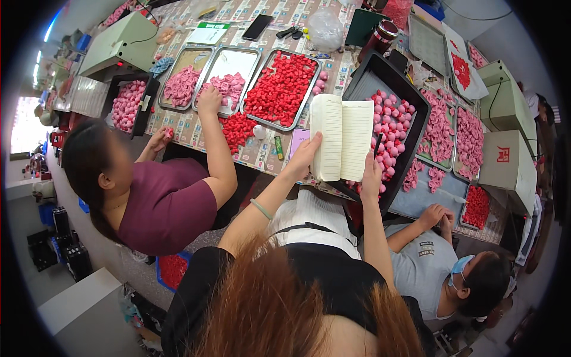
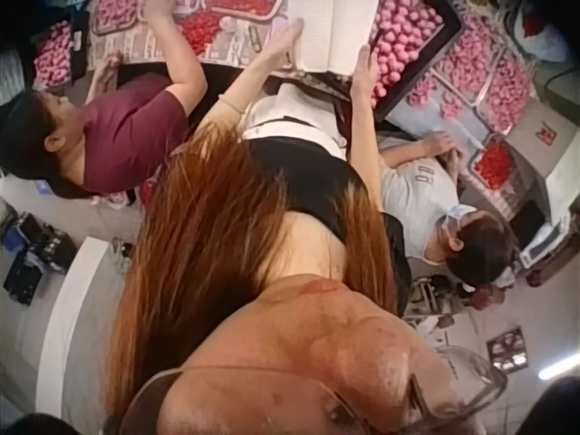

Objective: Assembling pink spherical toy parts into red floral-shaped bases at a factory workstation.

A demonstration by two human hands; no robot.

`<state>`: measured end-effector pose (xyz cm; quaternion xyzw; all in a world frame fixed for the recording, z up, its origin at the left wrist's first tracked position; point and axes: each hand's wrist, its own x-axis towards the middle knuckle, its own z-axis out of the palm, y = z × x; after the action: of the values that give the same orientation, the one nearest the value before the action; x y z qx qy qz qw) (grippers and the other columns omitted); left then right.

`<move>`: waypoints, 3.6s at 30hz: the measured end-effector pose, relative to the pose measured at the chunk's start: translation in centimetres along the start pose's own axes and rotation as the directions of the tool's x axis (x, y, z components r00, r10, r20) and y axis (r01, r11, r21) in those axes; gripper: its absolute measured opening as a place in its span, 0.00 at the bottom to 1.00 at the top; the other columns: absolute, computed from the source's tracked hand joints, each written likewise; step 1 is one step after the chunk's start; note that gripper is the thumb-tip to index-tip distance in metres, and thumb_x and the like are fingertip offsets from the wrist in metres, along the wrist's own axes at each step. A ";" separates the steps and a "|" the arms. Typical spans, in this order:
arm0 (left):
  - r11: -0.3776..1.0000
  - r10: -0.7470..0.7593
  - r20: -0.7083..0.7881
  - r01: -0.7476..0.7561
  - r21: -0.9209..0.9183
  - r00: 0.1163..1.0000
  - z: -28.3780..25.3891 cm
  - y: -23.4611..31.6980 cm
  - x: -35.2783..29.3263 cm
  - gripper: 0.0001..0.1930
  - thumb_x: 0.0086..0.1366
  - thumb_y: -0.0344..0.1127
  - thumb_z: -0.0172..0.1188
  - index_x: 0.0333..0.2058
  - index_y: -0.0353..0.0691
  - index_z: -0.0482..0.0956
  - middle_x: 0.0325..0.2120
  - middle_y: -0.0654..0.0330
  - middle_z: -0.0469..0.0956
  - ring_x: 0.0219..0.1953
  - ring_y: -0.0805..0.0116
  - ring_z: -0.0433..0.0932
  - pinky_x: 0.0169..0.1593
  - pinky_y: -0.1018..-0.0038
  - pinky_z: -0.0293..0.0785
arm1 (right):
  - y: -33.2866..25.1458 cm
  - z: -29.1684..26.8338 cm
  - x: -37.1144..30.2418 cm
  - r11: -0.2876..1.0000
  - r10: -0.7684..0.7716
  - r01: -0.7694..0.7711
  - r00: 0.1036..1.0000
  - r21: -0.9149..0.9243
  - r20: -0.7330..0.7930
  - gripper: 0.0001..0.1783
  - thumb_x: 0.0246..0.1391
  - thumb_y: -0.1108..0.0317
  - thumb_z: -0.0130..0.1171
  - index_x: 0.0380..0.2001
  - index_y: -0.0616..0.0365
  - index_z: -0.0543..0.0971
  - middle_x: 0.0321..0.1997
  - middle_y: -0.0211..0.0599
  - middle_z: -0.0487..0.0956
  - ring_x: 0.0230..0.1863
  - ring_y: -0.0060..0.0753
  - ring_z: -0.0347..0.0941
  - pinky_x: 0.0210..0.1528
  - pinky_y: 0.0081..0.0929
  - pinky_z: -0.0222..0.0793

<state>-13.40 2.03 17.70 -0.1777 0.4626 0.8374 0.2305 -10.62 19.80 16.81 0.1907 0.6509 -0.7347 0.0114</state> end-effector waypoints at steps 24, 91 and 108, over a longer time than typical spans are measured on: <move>0.988 -0.101 0.148 0.116 -0.098 0.984 -0.3 -0.3 0.5 0.26 0.64 0.49 0.40 0.51 0.34 0.61 0.48 0.56 0.67 0.50 0.66 0.66 0.53 0.69 0.61 | 0.9 0.0 0.4 0.998 0.056 -0.057 0.998 0.034 0.027 0.23 0.58 0.56 0.43 0.39 0.71 0.71 0.36 0.34 0.74 0.35 0.19 0.66 0.38 0.16 0.62; 0.956 0.292 0.275 -0.271 -0.113 0.916 0.1 8.9 -4.3 0.34 0.52 0.35 0.58 0.55 0.34 0.52 0.47 0.56 0.66 0.49 0.68 0.66 0.51 0.72 0.63 | -5.4 -11.1 -0.5 0.890 -0.084 -0.012 0.978 0.456 0.191 0.17 0.47 0.70 0.51 0.42 0.64 0.70 0.33 0.35 0.75 0.34 0.28 0.72 0.39 0.25 0.68; 0.936 0.241 0.351 -0.121 -0.331 0.905 5.2 7.0 -4.5 0.27 0.52 0.27 0.58 0.51 0.37 0.59 0.44 0.58 0.68 0.45 0.69 0.69 0.49 0.72 0.66 | -7.6 0.5 -2.3 0.973 0.005 -0.085 0.937 0.214 0.350 0.18 0.53 0.66 0.46 0.45 0.66 0.67 0.37 0.33 0.73 0.34 0.22 0.69 0.38 0.21 0.65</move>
<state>-13.94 2.25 27.55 0.0019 0.2897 0.9344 0.2074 -10.61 19.95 24.79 0.0731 0.5466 -0.8254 0.1211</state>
